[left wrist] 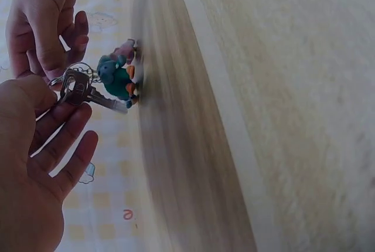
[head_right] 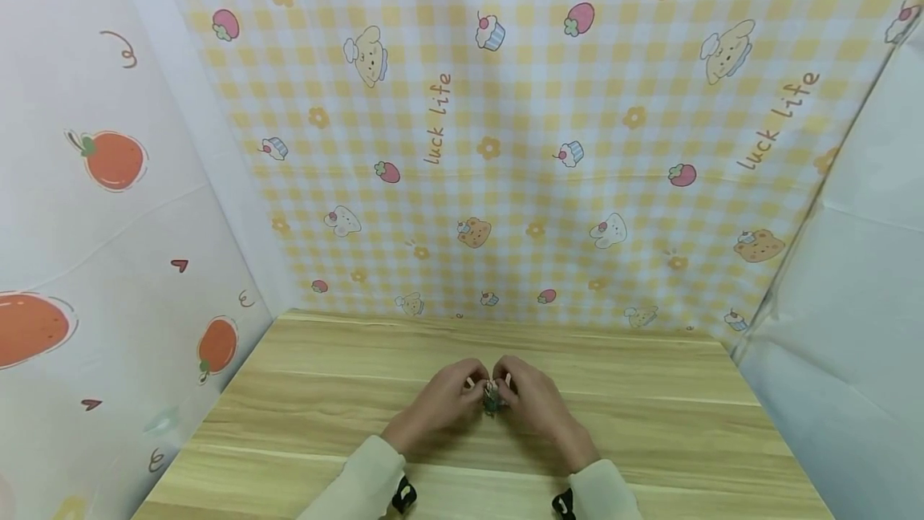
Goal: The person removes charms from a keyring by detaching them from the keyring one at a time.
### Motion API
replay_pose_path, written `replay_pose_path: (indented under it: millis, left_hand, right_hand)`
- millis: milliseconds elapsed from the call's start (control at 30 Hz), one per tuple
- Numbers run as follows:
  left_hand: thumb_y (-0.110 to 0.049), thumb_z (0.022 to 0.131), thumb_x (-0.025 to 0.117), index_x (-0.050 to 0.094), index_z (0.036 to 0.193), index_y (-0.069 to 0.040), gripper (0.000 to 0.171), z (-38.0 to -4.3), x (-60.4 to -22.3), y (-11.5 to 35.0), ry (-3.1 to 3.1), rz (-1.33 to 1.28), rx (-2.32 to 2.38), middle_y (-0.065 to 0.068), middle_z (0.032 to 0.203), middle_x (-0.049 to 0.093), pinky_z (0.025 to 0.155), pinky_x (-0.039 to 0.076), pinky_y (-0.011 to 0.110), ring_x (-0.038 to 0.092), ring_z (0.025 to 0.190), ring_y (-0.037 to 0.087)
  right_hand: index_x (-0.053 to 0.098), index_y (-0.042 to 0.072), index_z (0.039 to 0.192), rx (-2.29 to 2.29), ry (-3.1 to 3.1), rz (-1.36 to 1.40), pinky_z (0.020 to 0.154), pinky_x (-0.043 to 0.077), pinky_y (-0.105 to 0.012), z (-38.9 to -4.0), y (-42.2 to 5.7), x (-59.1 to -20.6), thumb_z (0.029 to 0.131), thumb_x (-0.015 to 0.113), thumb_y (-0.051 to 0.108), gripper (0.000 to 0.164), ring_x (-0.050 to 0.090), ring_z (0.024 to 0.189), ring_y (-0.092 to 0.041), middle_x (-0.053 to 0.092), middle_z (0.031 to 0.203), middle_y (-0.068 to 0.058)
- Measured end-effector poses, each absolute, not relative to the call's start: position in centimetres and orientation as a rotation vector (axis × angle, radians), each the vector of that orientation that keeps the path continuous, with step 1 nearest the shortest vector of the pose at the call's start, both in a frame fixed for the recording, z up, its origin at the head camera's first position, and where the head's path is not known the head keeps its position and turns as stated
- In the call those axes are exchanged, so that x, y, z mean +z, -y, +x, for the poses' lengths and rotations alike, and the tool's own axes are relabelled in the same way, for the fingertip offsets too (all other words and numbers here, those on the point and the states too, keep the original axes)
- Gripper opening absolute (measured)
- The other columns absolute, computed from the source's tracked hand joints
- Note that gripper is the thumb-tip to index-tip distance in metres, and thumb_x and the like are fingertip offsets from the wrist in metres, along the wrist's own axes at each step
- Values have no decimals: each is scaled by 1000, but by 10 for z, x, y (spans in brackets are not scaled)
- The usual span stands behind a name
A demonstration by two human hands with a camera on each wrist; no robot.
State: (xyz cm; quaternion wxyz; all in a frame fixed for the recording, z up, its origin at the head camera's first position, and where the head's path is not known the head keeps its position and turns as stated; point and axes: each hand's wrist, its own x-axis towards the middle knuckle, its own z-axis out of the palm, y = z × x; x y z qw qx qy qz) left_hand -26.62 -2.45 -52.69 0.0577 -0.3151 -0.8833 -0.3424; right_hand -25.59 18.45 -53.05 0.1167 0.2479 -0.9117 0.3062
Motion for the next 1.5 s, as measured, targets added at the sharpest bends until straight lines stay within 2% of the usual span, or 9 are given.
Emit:
replay_pose_path:
  millis: [267, 533, 700, 833, 1000, 1200, 1500]
  left_hand:
    - [-6, 101, 68, 70, 106, -15, 11, -264, -524, 29, 2633, -1033, -1043, 3, 102, 73, 80, 56, 17, 65, 91, 2]
    - [-7, 101, 68, 70, 104, -10, 5, -264, -523, 31, 2619, -977, -1177, 1, 102, 73, 80, 59, 20, 65, 90, 3]
    - [-9, 104, 66, 70, 105, -10, 4, -265, -523, 33, 2604, -958, -1229, 1, 102, 72, 79, 60, 21, 65, 89, 3]
    - [-11, 105, 65, 69, 106, -11, 4, -266, -522, 35, 2604, -945, -1253, 0, 102, 72, 78, 58, 17, 65, 88, 3]
    - [-11, 106, 64, 69, 105, -10, 5, -267, -521, 36, 2587, -928, -1306, 1, 99, 73, 77, 58, 18, 67, 87, 4]
    - [-11, 107, 63, 69, 104, -7, 7, -269, -522, 39, 2553, -954, -1307, 3, 99, 74, 77, 59, 20, 67, 86, 3]
    - [-8, 107, 63, 68, 106, -7, 5, -270, -519, 47, 2548, -1038, -1340, 4, 101, 73, 80, 58, 20, 67, 88, 4]
  right_hand:
    - [67, 17, 104, 1012, 2665, 774, 60, 50, -20, -257, -182, -531, 102, 70, 4, 13, 57, 72, 0, 70, 94, 5]
    - [71, 16, 112, 1169, 2649, 757, 64, 54, -22, -254, -179, -532, 105, 68, 8, 11, 62, 77, -1, 76, 102, 0]
    - [71, 17, 107, 1239, 2620, 726, 62, 52, -23, -251, -179, -531, 105, 68, 10, 8, 59, 75, -1, 72, 97, 3]
    - [70, 19, 99, 1257, 2606, 730, 62, 51, -22, -248, -177, -532, 101, 73, 11, 9, 57, 73, 0, 69, 89, 8]
    - [70, 20, 93, 1241, 2632, 723, 57, 47, -21, -245, -173, -531, 96, 78, 14, 11, 53, 67, 2, 66, 81, 11]
    - [71, 19, 92, 1196, 2589, 721, 59, 49, -20, -245, -169, -530, 95, 76, 4, 16, 54, 68, 2, 68, 82, 10]
    - [73, 18, 96, 1233, 2497, 739, 64, 52, -23, -247, -172, -529, 99, 75, 7, 11, 58, 74, 0, 71, 90, 7]
